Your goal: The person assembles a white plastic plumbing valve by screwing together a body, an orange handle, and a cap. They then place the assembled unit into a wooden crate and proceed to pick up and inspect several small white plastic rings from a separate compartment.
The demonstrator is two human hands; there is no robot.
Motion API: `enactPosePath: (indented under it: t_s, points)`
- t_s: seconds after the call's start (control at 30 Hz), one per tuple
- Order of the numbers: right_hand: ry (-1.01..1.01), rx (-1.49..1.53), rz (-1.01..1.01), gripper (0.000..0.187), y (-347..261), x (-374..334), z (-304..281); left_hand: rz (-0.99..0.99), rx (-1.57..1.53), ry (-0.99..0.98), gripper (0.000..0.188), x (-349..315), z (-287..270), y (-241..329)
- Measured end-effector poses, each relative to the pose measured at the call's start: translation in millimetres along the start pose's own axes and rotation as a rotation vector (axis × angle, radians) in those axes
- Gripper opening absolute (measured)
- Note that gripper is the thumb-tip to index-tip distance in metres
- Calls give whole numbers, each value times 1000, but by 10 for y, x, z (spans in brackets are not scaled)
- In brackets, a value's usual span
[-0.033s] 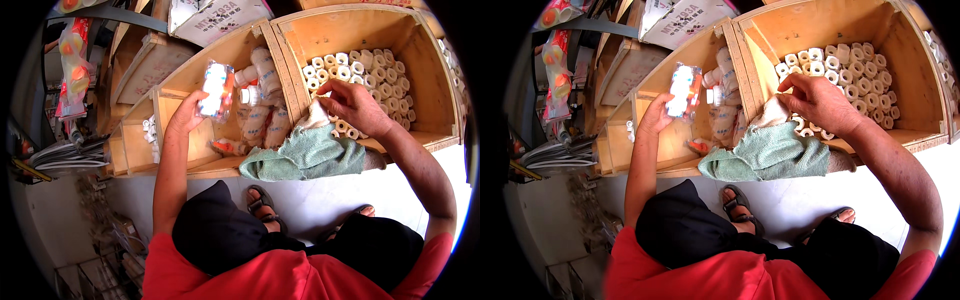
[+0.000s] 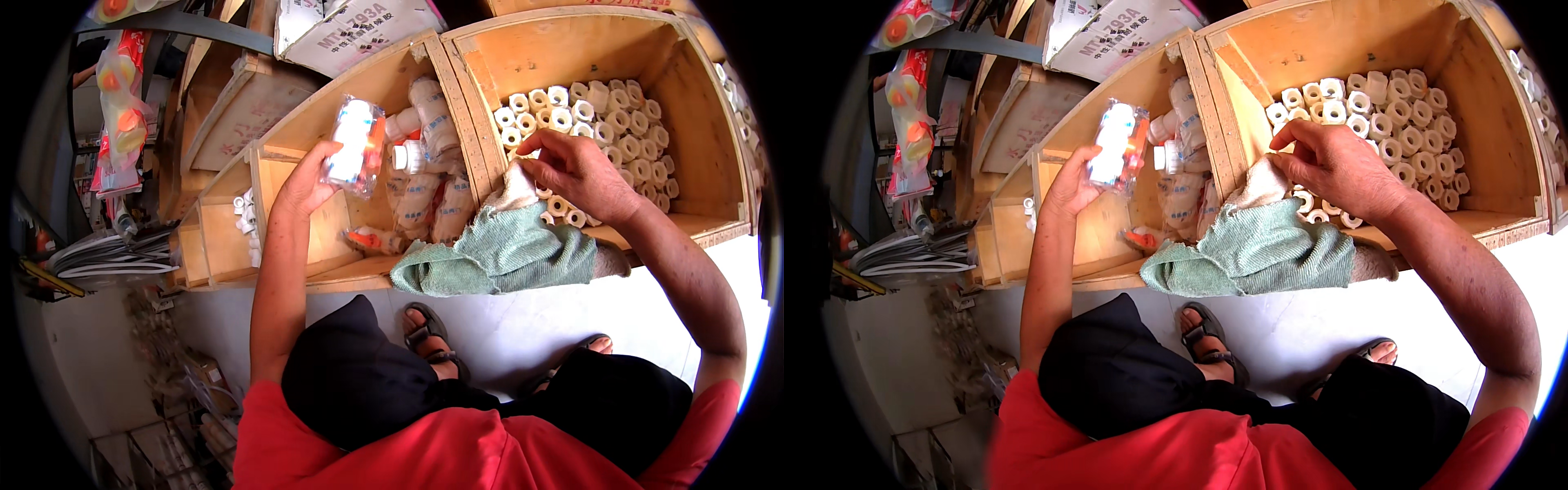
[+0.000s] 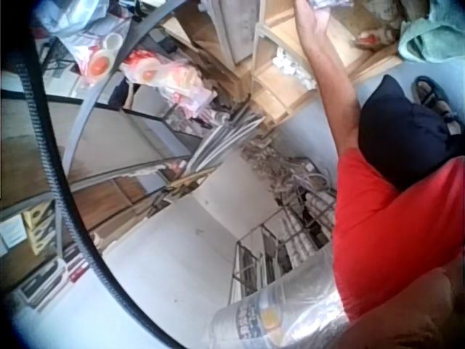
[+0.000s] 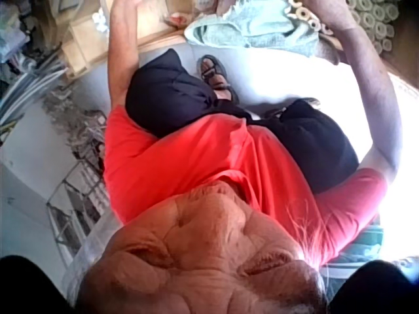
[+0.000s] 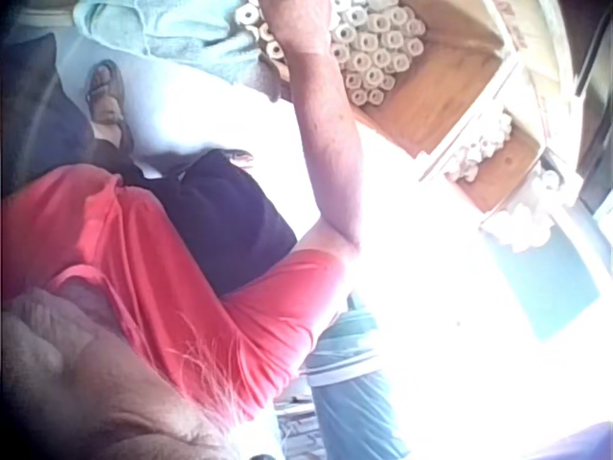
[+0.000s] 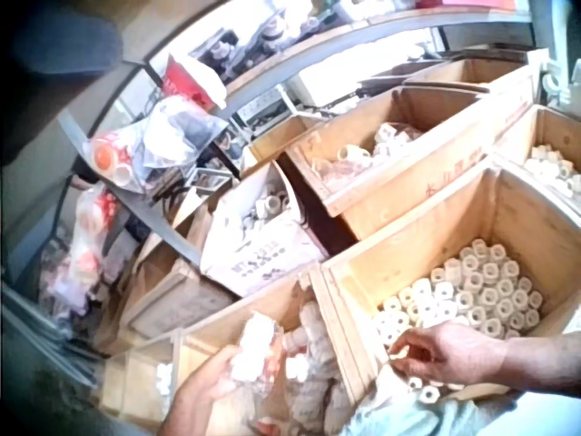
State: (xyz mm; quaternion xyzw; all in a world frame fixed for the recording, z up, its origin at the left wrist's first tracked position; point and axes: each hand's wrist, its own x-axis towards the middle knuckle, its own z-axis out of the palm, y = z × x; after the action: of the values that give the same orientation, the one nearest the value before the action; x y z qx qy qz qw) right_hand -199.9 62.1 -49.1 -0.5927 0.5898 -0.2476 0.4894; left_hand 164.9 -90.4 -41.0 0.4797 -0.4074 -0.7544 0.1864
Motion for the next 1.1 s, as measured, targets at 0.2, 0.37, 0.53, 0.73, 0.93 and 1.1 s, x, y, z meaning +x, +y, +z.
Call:
enactPosePath:
  t_s: [0.2,0.37,0.53,0.73,0.93,1.1]
  points:
    - [4,-16,4,20,-14,-6,-4,-26,288,16,50,81,532,276]
    - [9,-22,5,20,-12,-8,-7,31,428,110,49,125,733,235]
    - [-5,-37,7,20,-22,-4,-9,95,539,159,51,192,800,156]
    - [77,23,-106,22,92,16,64,109,626,266,57,192,793,128]
    - [51,100,-78,20,94,3,57,0,655,293,55,232,140,105]
    - [43,140,-59,20,17,9,93,-289,1053,249,34,385,-729,-597]
